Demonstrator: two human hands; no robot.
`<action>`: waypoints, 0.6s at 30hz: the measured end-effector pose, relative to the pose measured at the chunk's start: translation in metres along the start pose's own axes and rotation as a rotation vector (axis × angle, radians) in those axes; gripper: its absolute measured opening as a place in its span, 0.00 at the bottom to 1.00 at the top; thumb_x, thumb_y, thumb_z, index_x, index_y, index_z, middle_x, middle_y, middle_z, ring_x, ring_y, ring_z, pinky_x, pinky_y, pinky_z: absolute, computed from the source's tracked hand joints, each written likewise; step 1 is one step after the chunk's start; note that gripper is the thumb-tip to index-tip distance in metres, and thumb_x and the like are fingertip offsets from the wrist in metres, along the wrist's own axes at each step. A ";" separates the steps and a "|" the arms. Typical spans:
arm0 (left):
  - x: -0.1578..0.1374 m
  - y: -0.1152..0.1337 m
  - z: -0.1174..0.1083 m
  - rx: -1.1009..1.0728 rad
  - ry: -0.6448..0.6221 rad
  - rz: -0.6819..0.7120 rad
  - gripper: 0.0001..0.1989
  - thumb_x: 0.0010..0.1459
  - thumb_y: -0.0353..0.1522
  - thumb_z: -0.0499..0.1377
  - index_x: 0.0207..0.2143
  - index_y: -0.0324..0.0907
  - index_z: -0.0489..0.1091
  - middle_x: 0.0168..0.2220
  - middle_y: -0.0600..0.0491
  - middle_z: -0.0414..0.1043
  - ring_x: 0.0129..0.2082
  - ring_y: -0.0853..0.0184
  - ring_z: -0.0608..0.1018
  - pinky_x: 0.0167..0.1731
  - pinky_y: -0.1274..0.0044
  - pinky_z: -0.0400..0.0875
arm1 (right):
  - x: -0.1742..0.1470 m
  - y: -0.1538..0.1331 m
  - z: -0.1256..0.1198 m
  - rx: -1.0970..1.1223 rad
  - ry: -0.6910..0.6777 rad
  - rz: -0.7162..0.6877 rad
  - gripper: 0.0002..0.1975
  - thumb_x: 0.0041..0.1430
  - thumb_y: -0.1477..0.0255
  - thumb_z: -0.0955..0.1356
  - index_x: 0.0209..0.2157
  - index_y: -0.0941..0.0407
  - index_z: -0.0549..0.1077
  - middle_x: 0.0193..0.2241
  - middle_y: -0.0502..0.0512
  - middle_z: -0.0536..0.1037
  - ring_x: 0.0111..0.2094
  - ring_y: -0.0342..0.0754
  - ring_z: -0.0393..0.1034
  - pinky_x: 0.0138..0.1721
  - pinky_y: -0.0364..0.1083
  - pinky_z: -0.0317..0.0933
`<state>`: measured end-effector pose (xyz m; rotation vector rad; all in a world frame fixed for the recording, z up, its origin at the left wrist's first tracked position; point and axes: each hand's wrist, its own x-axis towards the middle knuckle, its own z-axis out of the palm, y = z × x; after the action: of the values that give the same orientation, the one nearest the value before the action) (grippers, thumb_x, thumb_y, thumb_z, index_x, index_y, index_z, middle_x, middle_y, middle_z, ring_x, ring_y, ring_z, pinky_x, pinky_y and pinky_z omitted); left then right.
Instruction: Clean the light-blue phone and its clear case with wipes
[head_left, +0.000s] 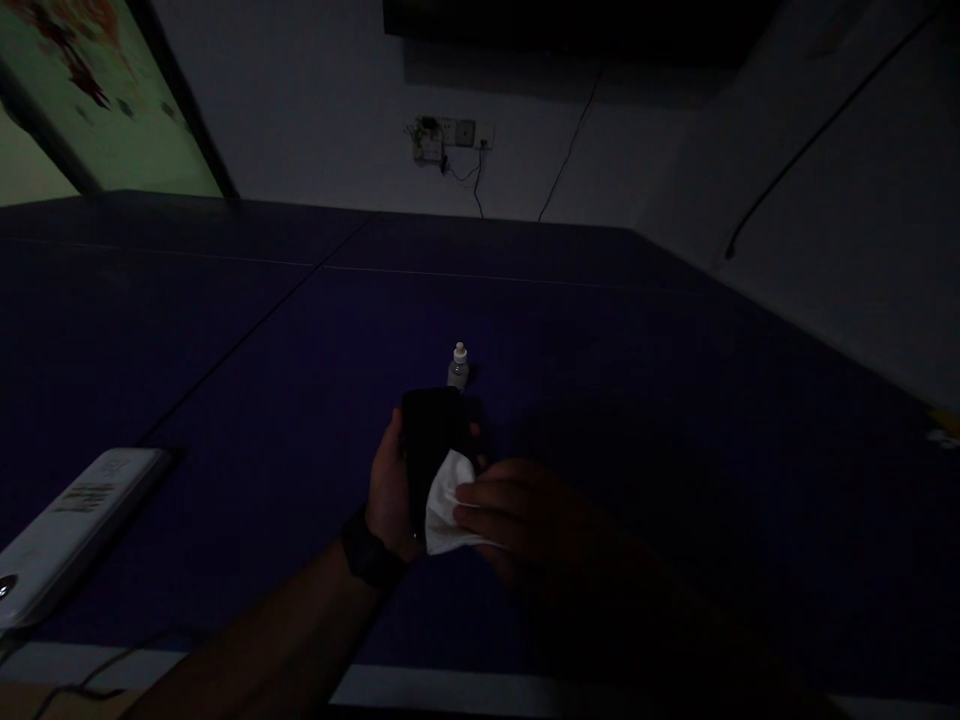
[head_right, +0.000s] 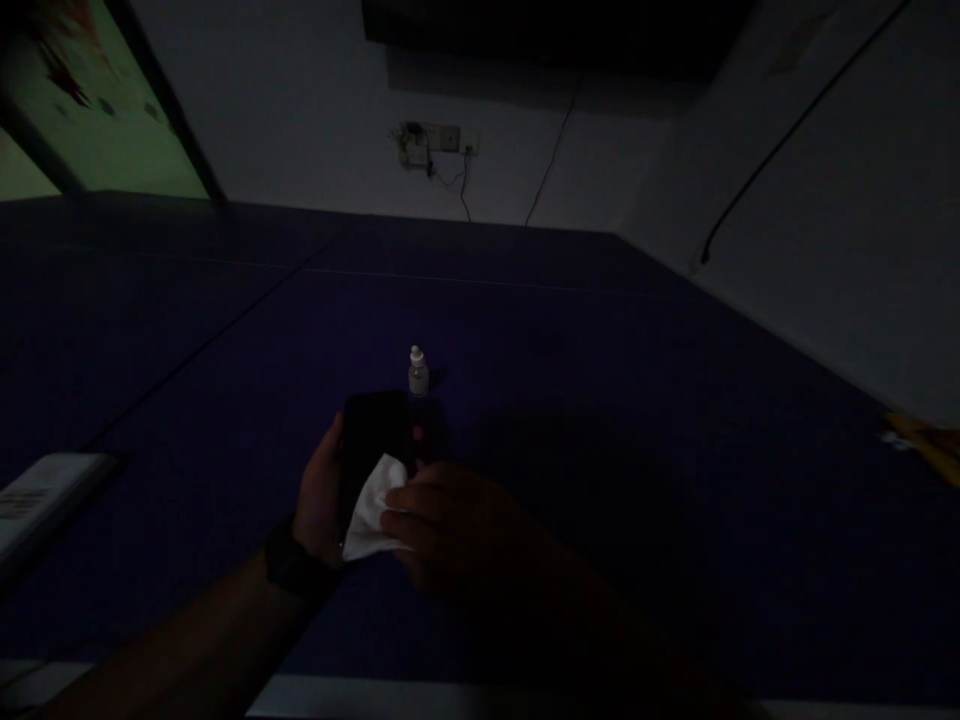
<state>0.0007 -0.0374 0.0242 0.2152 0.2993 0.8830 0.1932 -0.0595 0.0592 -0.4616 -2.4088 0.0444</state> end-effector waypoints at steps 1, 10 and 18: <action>0.000 0.000 0.000 -0.026 -0.007 -0.023 0.40 0.61 0.60 0.48 0.45 0.32 0.76 0.33 0.42 0.78 0.31 0.63 0.79 0.30 0.75 0.71 | 0.001 -0.001 0.000 -0.052 -0.016 0.000 0.12 0.68 0.77 0.65 0.51 0.61 0.73 0.47 0.59 0.82 0.49 0.48 0.73 0.52 0.47 0.69; -0.004 0.004 -0.002 -0.014 -0.027 -0.092 0.39 0.61 0.60 0.48 0.46 0.33 0.75 0.33 0.42 0.78 0.32 0.63 0.80 0.32 0.75 0.73 | -0.004 -0.003 0.010 -0.164 -0.167 -0.118 0.16 0.70 0.74 0.64 0.55 0.54 0.75 0.56 0.49 0.79 0.63 0.44 0.65 0.65 0.48 0.58; 0.000 -0.002 0.002 -0.106 0.010 -0.071 0.39 0.63 0.58 0.47 0.45 0.31 0.75 0.30 0.44 0.76 0.26 0.67 0.77 0.26 0.78 0.70 | -0.001 0.004 0.011 -0.155 -0.070 -0.047 0.17 0.66 0.79 0.63 0.53 0.64 0.74 0.54 0.61 0.80 0.61 0.48 0.70 0.64 0.49 0.63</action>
<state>0.0023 -0.0389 0.0259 0.1015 0.2669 0.8274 0.1883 -0.0553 0.0499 -0.4809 -2.5022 -0.1503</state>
